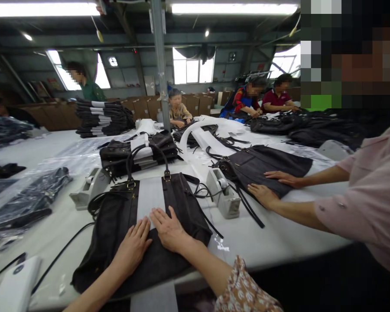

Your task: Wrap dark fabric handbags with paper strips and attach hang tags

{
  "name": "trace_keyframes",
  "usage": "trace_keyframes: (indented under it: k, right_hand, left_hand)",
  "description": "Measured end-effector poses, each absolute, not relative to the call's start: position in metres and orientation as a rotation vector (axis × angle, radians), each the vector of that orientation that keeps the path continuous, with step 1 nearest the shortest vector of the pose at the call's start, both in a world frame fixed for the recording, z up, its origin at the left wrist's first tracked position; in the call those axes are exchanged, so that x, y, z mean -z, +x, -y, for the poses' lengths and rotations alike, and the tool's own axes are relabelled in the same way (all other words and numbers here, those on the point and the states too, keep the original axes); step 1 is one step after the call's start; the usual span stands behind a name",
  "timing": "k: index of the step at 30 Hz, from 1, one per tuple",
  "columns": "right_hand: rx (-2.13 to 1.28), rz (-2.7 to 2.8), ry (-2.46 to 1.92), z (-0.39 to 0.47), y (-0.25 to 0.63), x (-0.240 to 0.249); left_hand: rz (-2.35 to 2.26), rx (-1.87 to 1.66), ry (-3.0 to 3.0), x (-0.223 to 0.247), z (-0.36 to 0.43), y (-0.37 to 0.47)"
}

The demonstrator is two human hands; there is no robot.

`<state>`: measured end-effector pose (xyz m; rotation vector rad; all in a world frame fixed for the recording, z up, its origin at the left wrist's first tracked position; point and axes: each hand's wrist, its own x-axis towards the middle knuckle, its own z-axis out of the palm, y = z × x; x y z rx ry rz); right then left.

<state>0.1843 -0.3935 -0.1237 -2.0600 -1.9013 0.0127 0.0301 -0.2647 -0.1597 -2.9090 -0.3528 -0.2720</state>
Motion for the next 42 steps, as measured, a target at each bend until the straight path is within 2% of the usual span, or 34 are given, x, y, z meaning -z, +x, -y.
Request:
trace_keyframes:
  k: [8,13,20,24,26,31,42]
  right_hand:
    - [-0.135,1.865,-2.103,0.389,0.17,0.127]
    - [-0.172,1.941,-2.065,0.435,0.154,0.121]
    - [-0.019,2.133,-2.013,0.523,0.13,0.123]
    - [0.155,2.169,-1.952,0.529,0.12,0.142]
    - [0.315,2.147,-1.885,0.521,0.114,0.157]
    - [0.598,1.995,-1.733,0.502,0.105,0.185]
    - [0.579,1.859,-1.716,0.512,0.101,0.191]
  left_hand:
    - [0.353,0.261,-3.057,0.149,0.259,0.03]
    - [0.335,0.228,-3.123,0.141,0.267,0.024]
    - [0.179,-0.143,-3.333,0.113,0.275,0.024]
    - [0.181,-0.546,-3.342,0.098,0.287,0.026]
    - [0.194,-0.612,-3.313,0.096,0.292,0.026]
    - [0.212,-0.553,-3.3,0.1,0.296,0.025]
    - [0.256,-0.47,-3.358,0.101,0.299,0.023]
